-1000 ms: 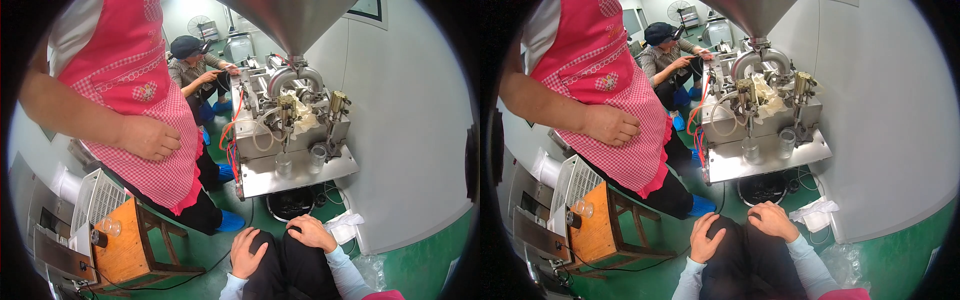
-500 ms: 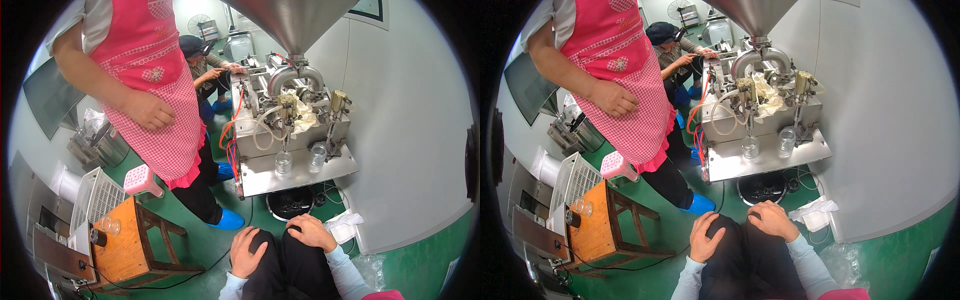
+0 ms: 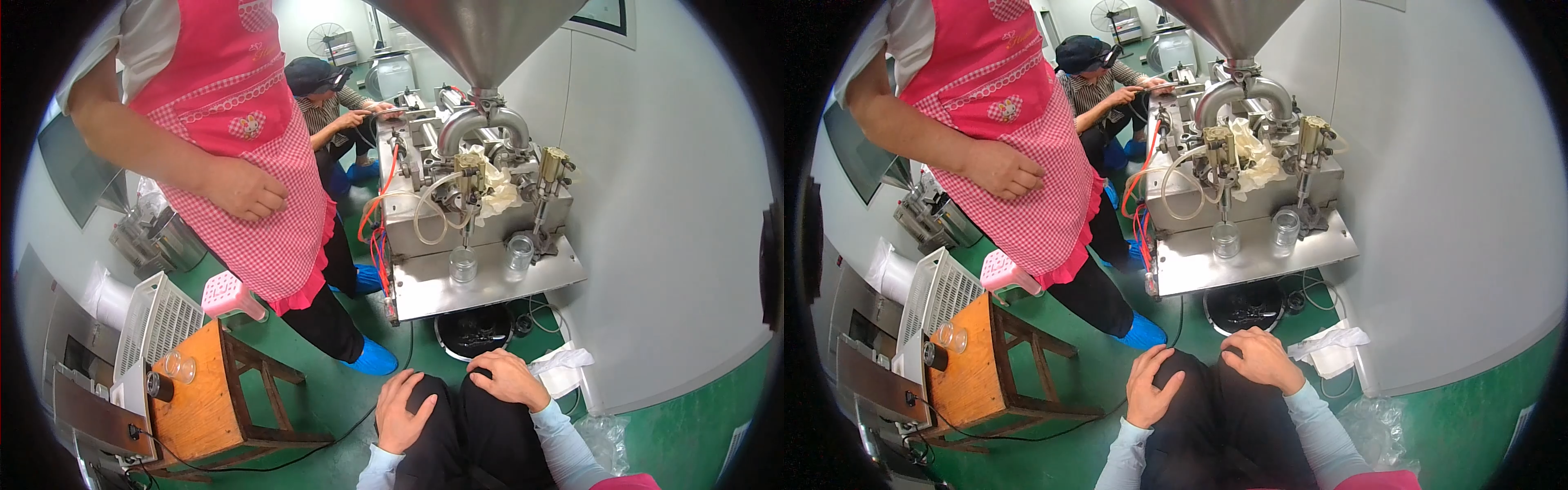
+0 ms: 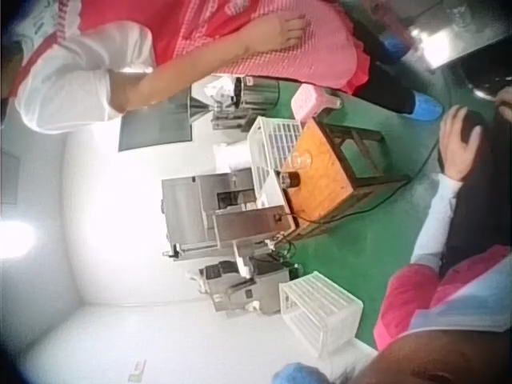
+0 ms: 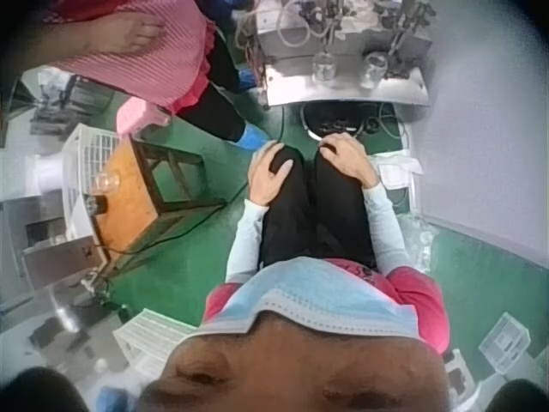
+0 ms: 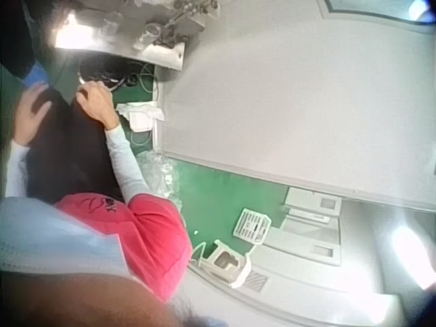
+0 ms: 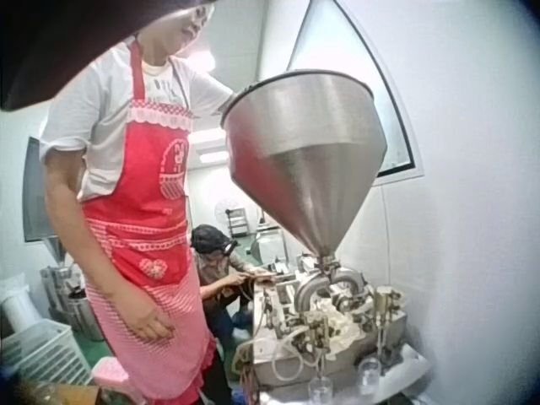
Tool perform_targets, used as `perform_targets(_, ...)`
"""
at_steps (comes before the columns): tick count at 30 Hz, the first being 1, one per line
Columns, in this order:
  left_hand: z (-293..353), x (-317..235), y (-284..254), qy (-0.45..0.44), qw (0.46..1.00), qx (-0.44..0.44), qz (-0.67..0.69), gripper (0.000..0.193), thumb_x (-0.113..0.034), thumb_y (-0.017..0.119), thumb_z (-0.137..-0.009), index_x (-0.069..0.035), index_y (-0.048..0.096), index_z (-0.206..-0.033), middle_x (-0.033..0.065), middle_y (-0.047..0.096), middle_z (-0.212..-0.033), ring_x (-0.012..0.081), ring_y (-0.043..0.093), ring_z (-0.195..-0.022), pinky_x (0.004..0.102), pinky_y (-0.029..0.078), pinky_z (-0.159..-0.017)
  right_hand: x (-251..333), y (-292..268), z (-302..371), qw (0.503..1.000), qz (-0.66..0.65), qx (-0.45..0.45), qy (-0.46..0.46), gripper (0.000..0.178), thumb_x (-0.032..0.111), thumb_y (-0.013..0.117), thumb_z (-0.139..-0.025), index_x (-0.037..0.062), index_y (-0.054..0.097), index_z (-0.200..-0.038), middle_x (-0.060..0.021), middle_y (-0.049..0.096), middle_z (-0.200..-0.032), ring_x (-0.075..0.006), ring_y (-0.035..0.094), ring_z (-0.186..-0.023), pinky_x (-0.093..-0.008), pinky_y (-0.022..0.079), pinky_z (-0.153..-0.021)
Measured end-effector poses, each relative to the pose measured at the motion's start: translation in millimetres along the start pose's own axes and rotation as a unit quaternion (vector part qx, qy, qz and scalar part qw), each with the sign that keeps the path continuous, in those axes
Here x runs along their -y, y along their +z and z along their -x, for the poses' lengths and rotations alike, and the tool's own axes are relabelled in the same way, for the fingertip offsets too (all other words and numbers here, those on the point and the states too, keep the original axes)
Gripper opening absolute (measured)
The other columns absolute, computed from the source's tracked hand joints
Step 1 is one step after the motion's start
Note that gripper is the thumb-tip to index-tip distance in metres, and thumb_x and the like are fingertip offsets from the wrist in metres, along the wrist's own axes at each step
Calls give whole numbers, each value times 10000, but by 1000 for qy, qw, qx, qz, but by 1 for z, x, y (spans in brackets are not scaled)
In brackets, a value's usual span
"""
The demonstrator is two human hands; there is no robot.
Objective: Operating a liquid filling machine to fill and cap glass jars in a food processing facility.
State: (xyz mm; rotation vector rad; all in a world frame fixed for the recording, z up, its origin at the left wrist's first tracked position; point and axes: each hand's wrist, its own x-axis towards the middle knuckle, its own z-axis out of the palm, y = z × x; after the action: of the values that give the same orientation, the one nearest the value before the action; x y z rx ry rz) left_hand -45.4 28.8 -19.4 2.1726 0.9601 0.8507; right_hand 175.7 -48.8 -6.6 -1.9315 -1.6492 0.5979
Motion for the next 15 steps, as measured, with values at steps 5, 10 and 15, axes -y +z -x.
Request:
perform_targets(5, -3, -2, 1, -4, 1000, 3, -1, 431, -287, 715, -789, -68, 629, -1150, 139, 576, -1231, 328, 517, -1151, 410, 408, -974, -2, -1, -2, 1000, 3, -4, -10, 248, 268, 584, -850, 86, 684, -985, -91, 671, -1036, -302, 589, -1004, -402, 459, -898)
perform_targets(10, -2, -4, 1, -4, 1000, 2, 1, 433, -291, 714, -790, -65, 629, -1149, 139, 576, -1232, 328, 517, -1153, 409, 409, -974, -4, -1, -2, 1000, 8, -9, -20, 236, 256, 593, -853, 77, 678, -980, -88, 674, -1027, -298, 597, -979, -393, 462, -885)
perform_targets(15, -2, -3, 1, -2, 1000, -1, 2, 430, -290, 713, -790, -60, 631, -1144, 141, 578, -1227, 331, 522, -1146, 410, 412, -971, -2, -1, -1, 1000, 8, -7, -18, 243, 257, 590, -851, 69, 678, -978, -90, 674, -1024, -297, 596, -972, -392, 461, -886)
